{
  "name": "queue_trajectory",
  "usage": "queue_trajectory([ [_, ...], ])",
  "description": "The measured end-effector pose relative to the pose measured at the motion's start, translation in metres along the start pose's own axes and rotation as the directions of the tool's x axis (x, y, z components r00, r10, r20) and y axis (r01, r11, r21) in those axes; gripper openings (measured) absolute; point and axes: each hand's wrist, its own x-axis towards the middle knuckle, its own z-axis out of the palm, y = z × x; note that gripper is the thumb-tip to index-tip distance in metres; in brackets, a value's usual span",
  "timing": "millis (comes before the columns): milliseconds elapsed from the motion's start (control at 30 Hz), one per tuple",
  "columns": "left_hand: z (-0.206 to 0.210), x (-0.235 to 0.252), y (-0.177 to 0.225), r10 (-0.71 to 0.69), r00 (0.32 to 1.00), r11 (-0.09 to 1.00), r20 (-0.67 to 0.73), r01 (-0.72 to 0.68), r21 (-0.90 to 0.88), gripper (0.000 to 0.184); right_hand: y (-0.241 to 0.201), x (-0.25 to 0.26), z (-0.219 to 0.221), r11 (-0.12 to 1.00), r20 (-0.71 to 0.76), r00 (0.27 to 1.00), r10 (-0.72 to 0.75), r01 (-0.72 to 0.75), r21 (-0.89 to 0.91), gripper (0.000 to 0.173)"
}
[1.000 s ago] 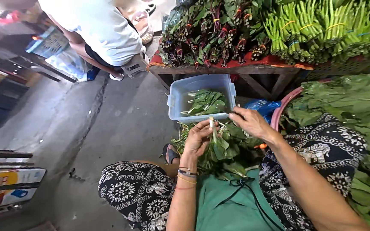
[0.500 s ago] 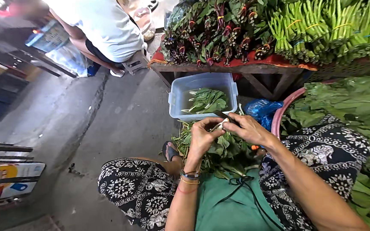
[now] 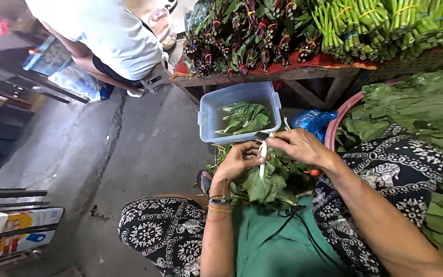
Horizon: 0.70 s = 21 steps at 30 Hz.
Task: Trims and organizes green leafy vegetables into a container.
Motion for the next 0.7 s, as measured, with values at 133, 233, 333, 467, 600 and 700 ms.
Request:
queue_trajectory([
  [133, -0.015, 0.008, 0.016, 0.026, 0.973, 0.998, -0.228, -0.037, -0.043, 0.038, 0.011, -0.006, -0.018, 0.959, -0.34, 0.928, -0.152, 0.056, -0.278, 0.058],
  [233, -0.031, 0.018, 0.028, 0.065, 0.806, 0.994, -0.589, -0.106, -0.035, 0.04, 0.016, -0.013, -0.035, 0.949, -0.453, 0.874, -0.176, 0.028, -0.315, 0.063],
  [333, -0.044, 0.048, 0.007, 0.136, 0.595, 0.96, -0.792, 0.119, 0.254, 0.079, 0.017, -0.014, -0.042, 0.948, -0.533, 0.828, -0.177, -0.003, -0.319, 0.065],
  [467, -0.009, 0.089, -0.063, 0.228, 0.75, 0.806, -0.621, 0.212, 0.552, 0.038, 0.018, -0.011, -0.04, 0.961, -0.579, 0.809, -0.098, -0.074, -0.265, 0.058],
  [600, 0.067, 0.115, -0.119, -0.257, 0.824, 0.498, -0.506, 0.561, 0.661, 0.077, 0.021, -0.007, -0.033, 0.954, -0.55, 0.832, -0.08, -0.097, -0.285, 0.056],
  [700, 0.107, 0.106, -0.169, -0.347, 0.786, 0.244, -0.513, 0.603, 0.759, 0.117, 0.021, -0.006, -0.03, 0.946, -0.53, 0.845, -0.071, -0.111, -0.303, 0.056],
])
